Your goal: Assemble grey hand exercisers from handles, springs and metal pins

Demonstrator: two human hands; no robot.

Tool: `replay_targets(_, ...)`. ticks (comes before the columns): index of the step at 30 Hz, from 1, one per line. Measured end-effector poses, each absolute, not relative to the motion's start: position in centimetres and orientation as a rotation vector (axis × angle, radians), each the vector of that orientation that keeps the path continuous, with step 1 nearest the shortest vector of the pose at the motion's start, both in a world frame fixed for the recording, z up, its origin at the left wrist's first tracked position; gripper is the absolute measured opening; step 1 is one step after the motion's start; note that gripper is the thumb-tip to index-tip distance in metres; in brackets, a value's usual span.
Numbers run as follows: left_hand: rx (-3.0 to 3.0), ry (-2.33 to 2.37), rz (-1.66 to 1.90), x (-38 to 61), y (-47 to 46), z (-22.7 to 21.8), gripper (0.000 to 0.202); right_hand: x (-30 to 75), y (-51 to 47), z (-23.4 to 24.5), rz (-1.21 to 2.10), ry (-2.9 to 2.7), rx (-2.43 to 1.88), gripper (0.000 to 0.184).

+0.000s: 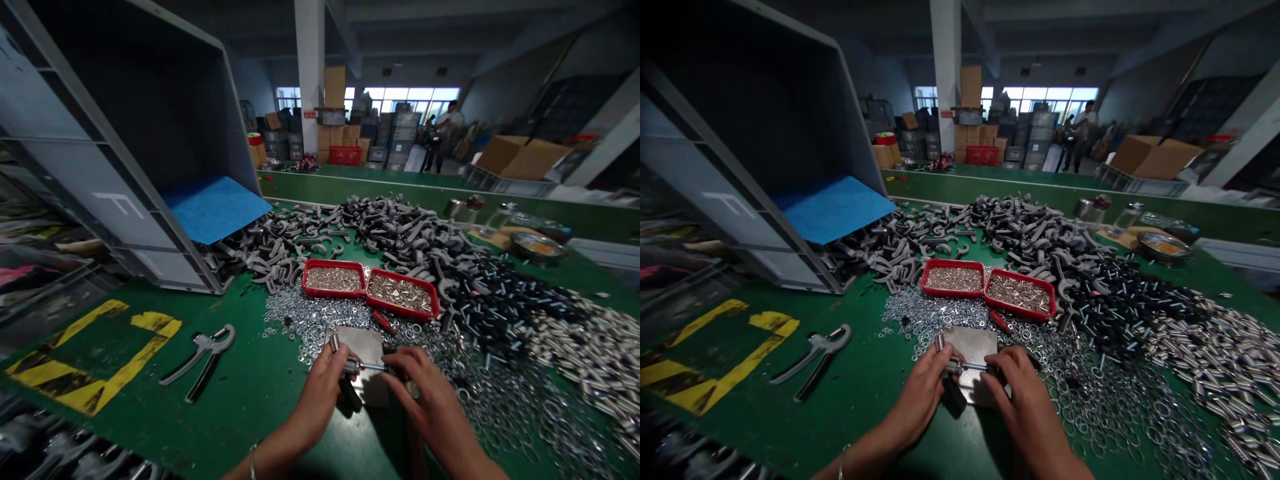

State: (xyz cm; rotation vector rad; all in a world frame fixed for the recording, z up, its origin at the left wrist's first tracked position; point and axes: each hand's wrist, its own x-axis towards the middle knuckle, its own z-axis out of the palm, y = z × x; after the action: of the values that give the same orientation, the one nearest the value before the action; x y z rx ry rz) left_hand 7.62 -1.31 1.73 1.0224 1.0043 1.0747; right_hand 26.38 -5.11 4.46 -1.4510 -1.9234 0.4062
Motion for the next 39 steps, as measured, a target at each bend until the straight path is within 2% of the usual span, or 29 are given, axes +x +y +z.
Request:
replay_targets(6, 1.154, 1.004, 0.994, 6.7, -1.1, 2.2, 0.038, 24.9, -5.4, 4.1, 0.451, -1.947, -1.397, 0.017)
replay_targets(14, 1.070, 0.959, 0.971, 8.2, 0.2, 1.3, 0.037, 25.7, -3.7, 2.6, 0.751, -1.745, -1.450, 0.014)
replay_targets(21, 1.001, 0.953, 0.989, 11.7, 4.6, 0.5, 0.047, 29.3, 0.9, 1.1, 0.316, -1.882, -1.327, 0.021)
replay_targets(24, 1.050, 0.921, 0.959, 12.5, 5.6, 0.6, 0.042, 29.7, 1.3, 0.9, 0.520, -1.905, -1.247, 0.027)
replay_targets(27, 1.278, 0.998, 0.953, 12.7, 5.8, 0.7, 0.033, 29.1, 0.9, 0.4, 0.887, -1.595, -1.295, 0.017)
replay_targets(30, 1.581, 1.084, 0.941, 12.7, 5.8, 0.4, 0.027, 28.2, 0.6, 0.1, 1.372, -1.155, -1.262, 0.033)
replay_targets(32, 1.692, 1.115, 0.923, 12.6, 5.8, 0.3, 0.026, 27.7, 0.4, 0.3, 1.450, -1.078, -1.277, 0.039)
replay_targets(35, 1.763, 1.107, 0.889, 12.0, 5.9, 0.4, 0.026, 27.1, -0.1, 0.9, 1.375, -1.119, -1.323, 0.041)
replay_targets(39, 1.841, 0.984, 0.813, 10.5, 5.8, 0.9, 0.028, 26.2, -0.7, 1.3, 1.867, -0.945, -1.244, 0.062)
